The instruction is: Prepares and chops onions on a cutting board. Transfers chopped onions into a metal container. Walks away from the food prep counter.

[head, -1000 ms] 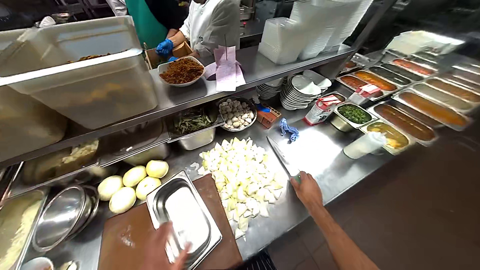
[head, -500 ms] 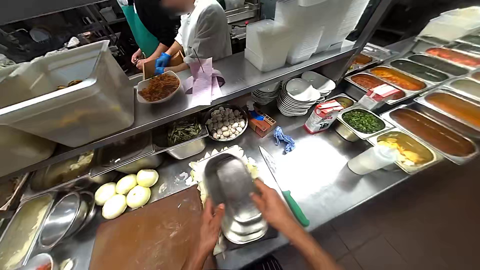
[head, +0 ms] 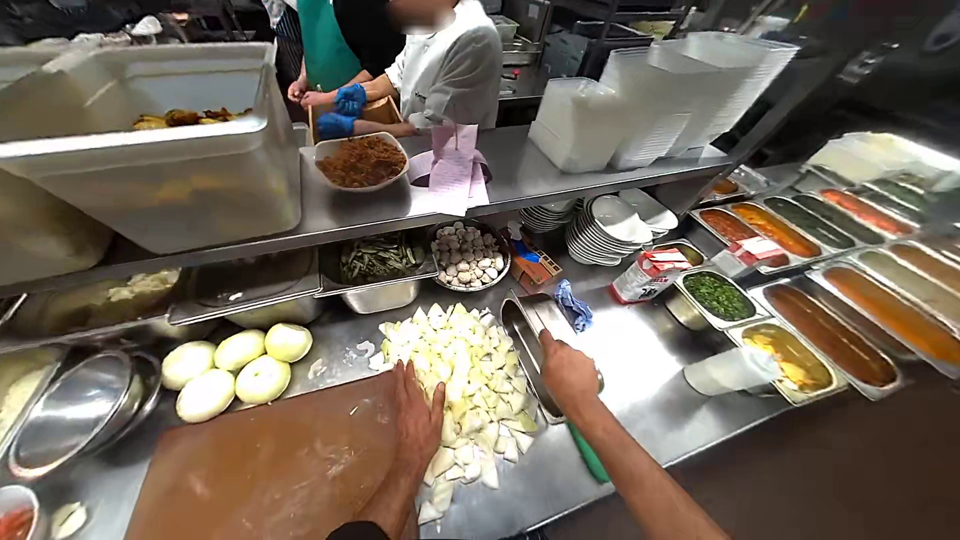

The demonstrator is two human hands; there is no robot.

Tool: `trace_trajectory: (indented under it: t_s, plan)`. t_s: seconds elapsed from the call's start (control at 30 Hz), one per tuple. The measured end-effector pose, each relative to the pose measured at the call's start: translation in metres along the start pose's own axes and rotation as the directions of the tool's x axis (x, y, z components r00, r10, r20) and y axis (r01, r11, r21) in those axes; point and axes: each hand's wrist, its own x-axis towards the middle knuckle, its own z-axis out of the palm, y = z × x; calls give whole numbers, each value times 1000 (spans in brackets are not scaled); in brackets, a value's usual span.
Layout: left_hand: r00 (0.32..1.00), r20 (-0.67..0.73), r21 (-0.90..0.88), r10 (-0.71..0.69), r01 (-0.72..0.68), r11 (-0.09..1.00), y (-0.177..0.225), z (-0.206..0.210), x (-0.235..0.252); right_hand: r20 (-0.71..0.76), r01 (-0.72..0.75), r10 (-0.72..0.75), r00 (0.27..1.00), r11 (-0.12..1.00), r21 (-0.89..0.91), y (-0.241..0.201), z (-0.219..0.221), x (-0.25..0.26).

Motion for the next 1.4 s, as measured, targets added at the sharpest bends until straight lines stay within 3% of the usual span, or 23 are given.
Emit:
trace_trajectory:
  t_s: [0.17, 0.47, 0.6, 0.67, 0.73, 0.8, 0.87, 0.93, 0.97, 1.03, 1.07, 1.1, 1.17, 1.23, 1.27, 1.33, 1.4]
  plan:
    - [997, -68, 141, 20, -10, 990, 4, 21, 3, 25, 51, -52, 998, 998, 37, -13, 11, -15]
    - [988, -143, -280, -59, 17, 960, 31, 51, 16, 122, 69, -90, 988, 984, 163, -67, 20, -33]
    - [987, -121, -433, -102, 40, 901, 58, 62, 25, 115, 97, -131, 985, 961, 260, -66, 17, -29]
    - [993, -83, -435, -85, 41, 900, 81, 60, 29, 95, 74, -121, 988, 915, 398, -50, 22, -22]
    - [1000, 9, -445, -11, 14, 895, 109, 48, 34, 51, 62, -126, 991, 756, 651, -22, 37, -9]
    - [988, 122, -499, 93, -20, 866, 134, 29, 36, 59, 13, -155, 986, 424, 905, 6, 59, 3]
    - [967, 164, -604, 193, -57, 795, 140, 1, 41, 135, -113, -235, 963, 102, 988, 32, 81, 16]
    - [974, 103, -633, 200, -91, 769, 113, -29, 53, 160, -177, -297, 941, -31, 984, 50, 102, 26]
    - [987, 47, -580, 155, -99, 809, 88, -40, 63, 147, -168, -297, 943, -45, 985, 55, 108, 33]
    - [1000, -3, -311, -12, 10, 950, 31, -52, 84, 136, -138, -278, 951, 11, 990, 67, 111, 46]
    - [997, 6, -166, -80, 80, 983, 6, -53, 96, 129, -104, -255, 958, 109, 989, 72, 109, 51]
    - [993, 29, -38, -111, 112, 993, -14, -53, 108, 110, -46, -211, 971, 288, 957, 76, 101, 53]
    - [971, 178, 215, -158, 119, 969, -30, -58, 133, -63, 126, -120, 991, 650, 749, 65, 66, 41]
    - [855, 412, 427, -316, 125, 895, -15, -72, 158, -275, 340, -212, 938, 719, 606, 17, 27, 8]
    - [780, 490, 500, -390, 114, 858, -5, -76, 167, -215, 391, -330, 919, 689, 610, -16, 12, -9]
    - [684, 563, 577, -464, 77, 813, 9, -76, 180, 48, 382, -512, 858, 697, 606, -87, -3, -20]
    - [664, 585, 590, -465, 44, 806, 11, -66, 179, 208, 347, -500, 841, 792, 503, -145, 14, 7]
